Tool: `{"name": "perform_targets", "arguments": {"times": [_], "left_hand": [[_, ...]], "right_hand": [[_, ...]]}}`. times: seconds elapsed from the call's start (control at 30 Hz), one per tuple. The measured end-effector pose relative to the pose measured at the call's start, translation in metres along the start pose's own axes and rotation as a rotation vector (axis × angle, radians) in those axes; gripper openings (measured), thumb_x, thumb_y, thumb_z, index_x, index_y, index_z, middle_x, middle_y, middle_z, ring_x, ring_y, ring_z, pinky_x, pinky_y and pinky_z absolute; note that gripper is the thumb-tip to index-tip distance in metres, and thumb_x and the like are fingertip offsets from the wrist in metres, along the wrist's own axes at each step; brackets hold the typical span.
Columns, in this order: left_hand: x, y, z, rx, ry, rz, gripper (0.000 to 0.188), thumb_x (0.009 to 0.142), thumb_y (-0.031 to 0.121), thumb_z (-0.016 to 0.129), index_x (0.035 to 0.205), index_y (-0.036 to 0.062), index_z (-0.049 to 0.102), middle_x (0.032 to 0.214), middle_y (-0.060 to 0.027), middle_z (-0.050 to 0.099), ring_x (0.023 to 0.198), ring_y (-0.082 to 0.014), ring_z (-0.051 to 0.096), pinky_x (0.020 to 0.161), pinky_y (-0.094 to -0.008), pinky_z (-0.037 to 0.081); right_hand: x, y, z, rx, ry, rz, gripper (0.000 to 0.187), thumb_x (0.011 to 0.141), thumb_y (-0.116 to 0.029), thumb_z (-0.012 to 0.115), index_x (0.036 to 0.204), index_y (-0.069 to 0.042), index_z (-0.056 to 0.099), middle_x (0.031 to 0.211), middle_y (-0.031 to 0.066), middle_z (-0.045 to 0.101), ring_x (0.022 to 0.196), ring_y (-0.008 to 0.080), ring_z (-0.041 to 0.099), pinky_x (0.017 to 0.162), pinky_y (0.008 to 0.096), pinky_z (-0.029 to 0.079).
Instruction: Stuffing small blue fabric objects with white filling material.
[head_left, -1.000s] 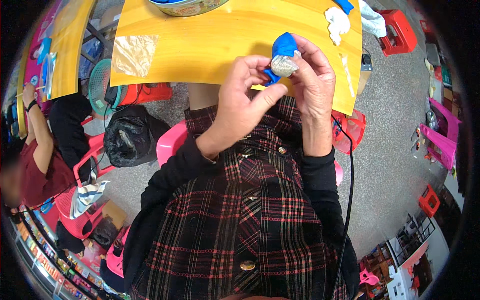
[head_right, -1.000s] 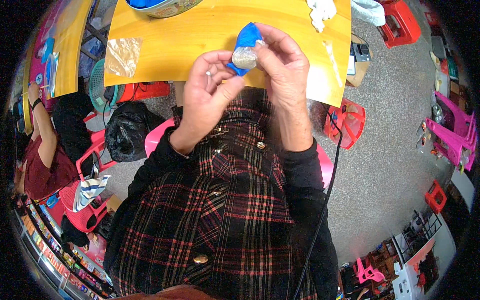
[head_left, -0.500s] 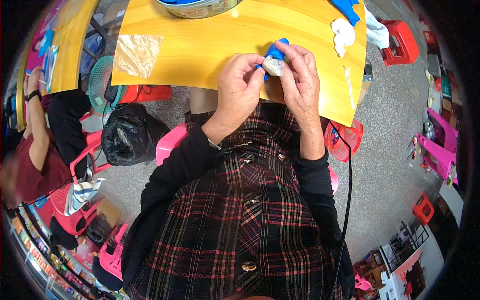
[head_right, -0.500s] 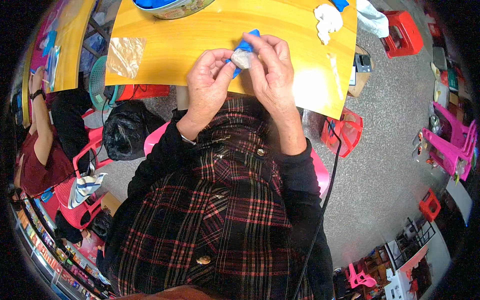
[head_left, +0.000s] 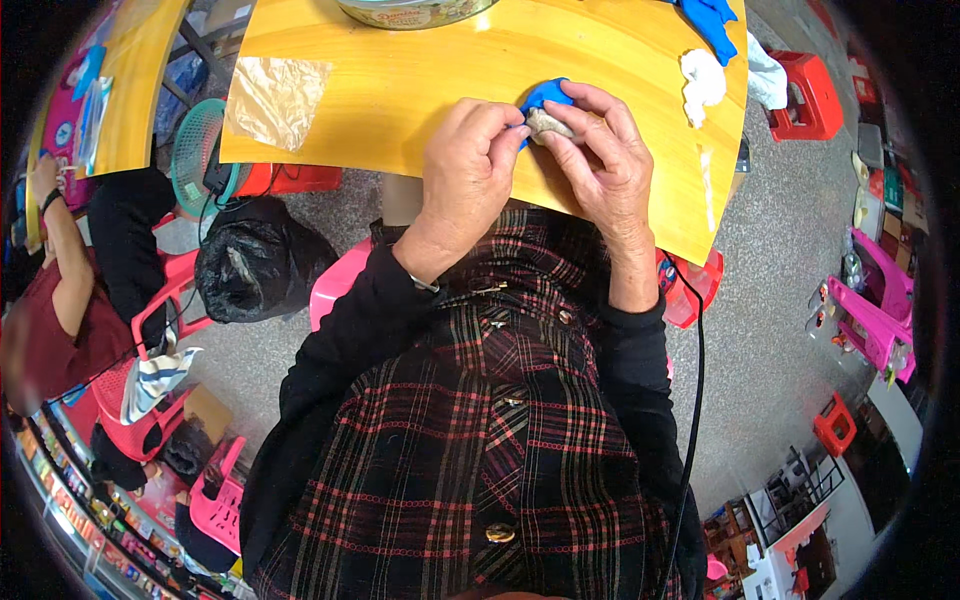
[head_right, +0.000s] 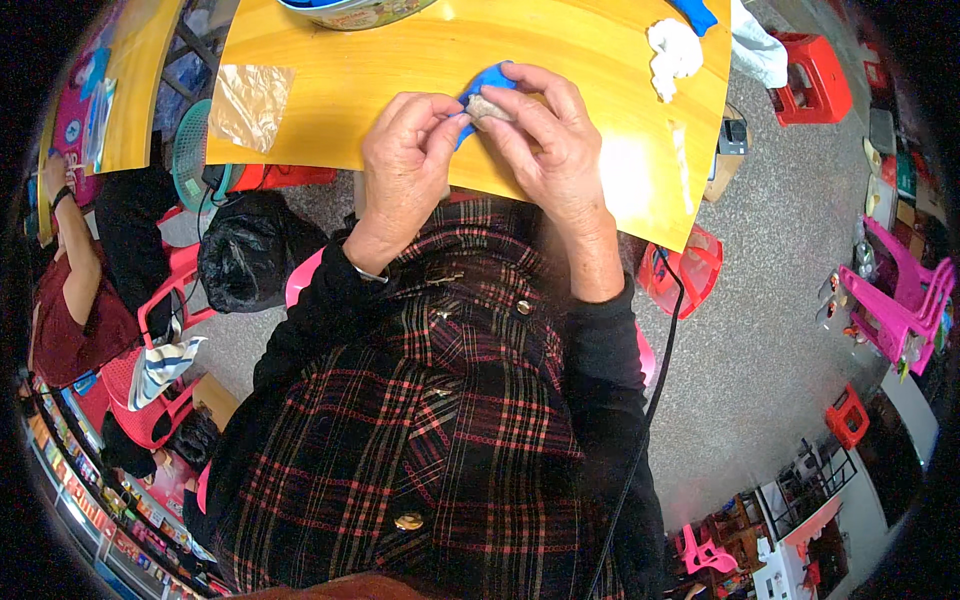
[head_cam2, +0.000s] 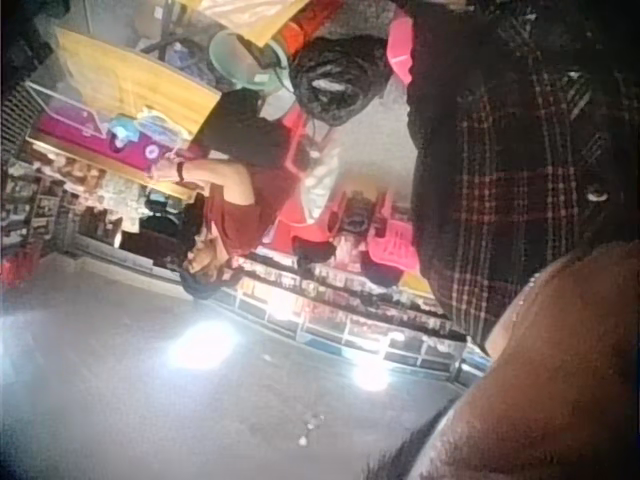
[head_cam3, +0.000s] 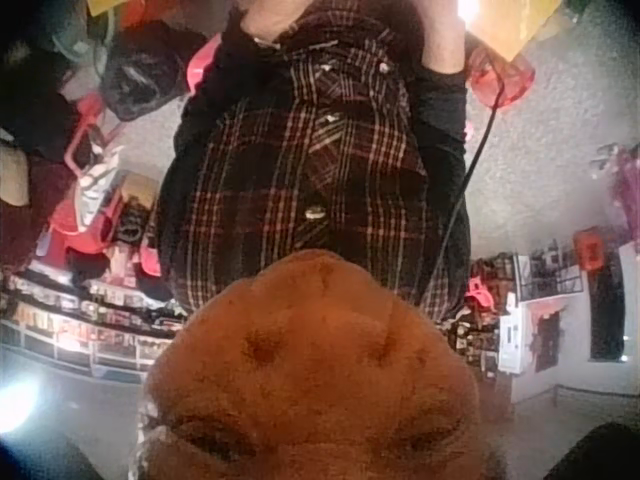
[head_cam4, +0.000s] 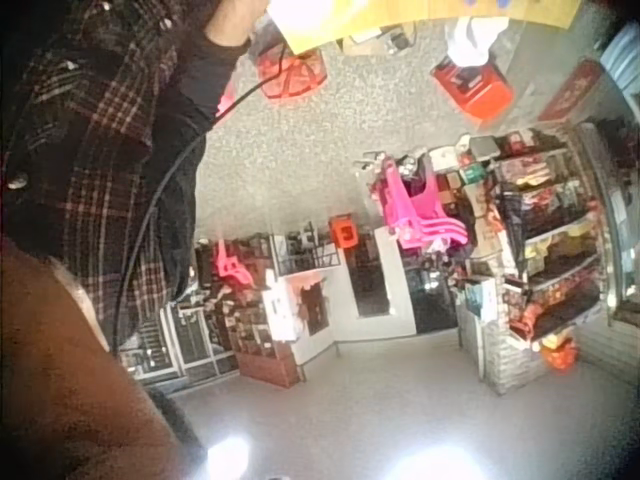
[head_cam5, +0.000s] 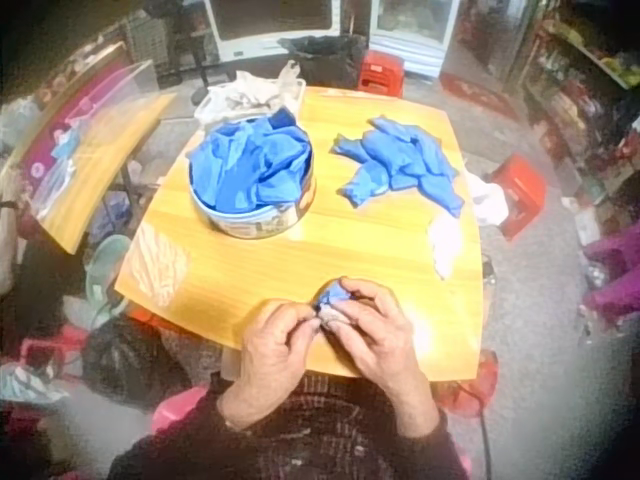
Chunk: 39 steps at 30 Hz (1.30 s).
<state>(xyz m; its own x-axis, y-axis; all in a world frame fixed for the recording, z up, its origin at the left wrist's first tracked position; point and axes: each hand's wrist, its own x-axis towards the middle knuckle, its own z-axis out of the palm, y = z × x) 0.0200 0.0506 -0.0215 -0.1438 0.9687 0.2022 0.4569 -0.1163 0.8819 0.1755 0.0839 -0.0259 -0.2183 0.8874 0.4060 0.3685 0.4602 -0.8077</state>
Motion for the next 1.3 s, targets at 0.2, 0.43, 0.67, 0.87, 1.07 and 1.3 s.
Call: {"name": "perform_targets", "arguments": {"times": [0.2, 0.43, 0.67, 0.87, 1.07, 1.3], "left_hand": [[0.002, -0.005, -0.002, -0.042, 0.097, 0.097, 0.009, 0.078, -0.004, 0.066, 0.084, 0.0001, 0.061, 0.083, -0.0117, 0.059, 0.072, -0.0261, 0.059, 0.063, -0.0328, 0.048], [-0.004, -0.015, -0.010, -0.117, 0.041, 0.021, 0.005, 0.086, -0.005, 0.062, 0.089, -0.0022, 0.060, 0.089, -0.0049, 0.058, 0.070, -0.0089, 0.056, 0.062, -0.0218, 0.048], [0.000, -0.016, -0.014, -0.070, 0.046, 0.090, 0.007, 0.085, -0.006, 0.062, 0.090, -0.0019, 0.059, 0.088, -0.0073, 0.059, 0.072, -0.0120, 0.057, 0.063, -0.0238, 0.048], [-0.001, -0.018, -0.014, 0.035, 0.118, 0.220, 0.011, 0.082, -0.006, 0.065, 0.090, -0.0009, 0.060, 0.089, -0.0099, 0.057, 0.073, -0.0184, 0.057, 0.063, -0.0278, 0.049], [0.002, -0.006, -0.015, 0.226, 0.176, 0.315, 0.016, 0.076, -0.004, 0.070, 0.090, 0.0009, 0.062, 0.091, -0.0099, 0.057, 0.076, -0.0245, 0.055, 0.068, -0.0326, 0.047], [0.013, -0.031, -0.025, 0.221, 0.150, 0.279, 0.012, 0.073, -0.002, 0.066, 0.084, 0.0012, 0.061, 0.082, -0.0131, 0.059, 0.082, -0.0332, 0.055, 0.071, -0.0411, 0.045]], "right_hand": [[0.013, -0.003, -0.001, -0.245, -0.069, -0.128, 0.023, 0.073, -0.012, 0.075, 0.095, -0.008, 0.070, 0.101, 0.0086, 0.062, 0.089, 0.0266, 0.061, 0.074, 0.0333, 0.052], [0.028, -0.011, 0.002, -0.278, -0.227, -0.218, 0.021, 0.075, -0.015, 0.072, 0.094, -0.009, 0.067, 0.105, 0.0069, 0.062, 0.101, 0.0281, 0.058, 0.085, 0.0395, 0.047], [0.032, 0.003, 0.007, -0.202, -0.288, -0.260, 0.021, 0.075, -0.013, 0.072, 0.094, -0.009, 0.066, 0.107, 0.0071, 0.063, 0.101, 0.0287, 0.058, 0.084, 0.0391, 0.047], [0.038, 0.001, 0.012, -0.219, -0.262, -0.269, 0.021, 0.075, -0.011, 0.072, 0.094, -0.007, 0.066, 0.097, 0.0073, 0.063, 0.092, 0.0291, 0.059, 0.081, 0.0375, 0.048], [0.042, -0.001, 0.011, -0.192, -0.259, -0.168, 0.029, 0.075, -0.012, 0.072, 0.102, -0.006, 0.063, 0.093, 0.0100, 0.063, 0.091, 0.0320, 0.058, 0.080, 0.0389, 0.048], [0.041, 0.003, 0.011, -0.155, -0.355, -0.265, 0.033, 0.077, -0.021, 0.073, 0.106, -0.008, 0.063, 0.104, 0.0088, 0.062, 0.098, 0.0312, 0.058, 0.083, 0.0400, 0.047]]}}
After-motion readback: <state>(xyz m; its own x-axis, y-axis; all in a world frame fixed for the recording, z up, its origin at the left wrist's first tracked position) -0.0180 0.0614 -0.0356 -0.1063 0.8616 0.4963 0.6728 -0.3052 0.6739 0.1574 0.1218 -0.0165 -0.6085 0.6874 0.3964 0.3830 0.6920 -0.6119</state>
